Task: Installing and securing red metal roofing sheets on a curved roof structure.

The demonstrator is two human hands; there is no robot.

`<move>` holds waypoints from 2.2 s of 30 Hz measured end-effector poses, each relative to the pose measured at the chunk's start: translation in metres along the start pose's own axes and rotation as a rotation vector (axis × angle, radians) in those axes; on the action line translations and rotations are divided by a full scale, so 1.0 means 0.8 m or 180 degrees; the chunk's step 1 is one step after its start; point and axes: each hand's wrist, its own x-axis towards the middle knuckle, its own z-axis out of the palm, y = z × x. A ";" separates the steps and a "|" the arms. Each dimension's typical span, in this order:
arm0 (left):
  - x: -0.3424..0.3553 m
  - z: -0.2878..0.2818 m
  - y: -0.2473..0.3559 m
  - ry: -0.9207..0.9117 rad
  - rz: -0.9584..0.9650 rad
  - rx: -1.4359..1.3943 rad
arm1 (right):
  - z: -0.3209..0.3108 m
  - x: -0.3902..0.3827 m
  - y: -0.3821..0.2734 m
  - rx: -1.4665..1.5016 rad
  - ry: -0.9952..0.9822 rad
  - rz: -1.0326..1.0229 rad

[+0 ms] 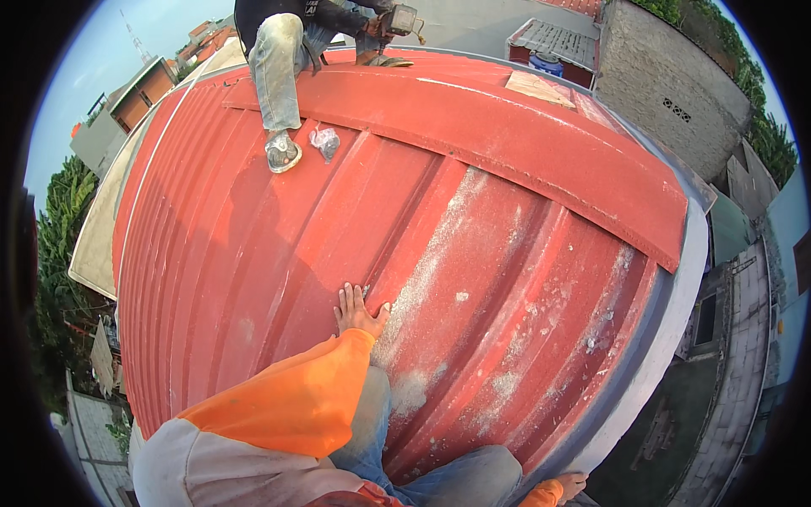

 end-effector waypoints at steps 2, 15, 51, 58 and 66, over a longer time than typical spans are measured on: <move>0.000 -0.003 0.003 -0.0042 -0.0011 -0.0002 | -0.018 -0.012 -0.011 0.0073 -0.0040 0.0136; 0.001 0.002 0.003 -0.0009 0.0017 -0.0052 | -0.019 -0.011 -0.010 0.0271 0.0041 0.0243; 0.002 0.007 0.000 0.0085 0.0034 -0.0050 | -0.018 -0.011 -0.011 0.0240 0.0081 0.0305; 0.003 0.012 -0.001 0.0145 0.0123 -0.0196 | -0.021 -0.013 -0.011 0.0196 0.0081 0.0295; 0.002 0.009 0.001 0.0153 0.0054 -0.0126 | -0.022 -0.021 -0.011 0.0350 0.0145 0.0201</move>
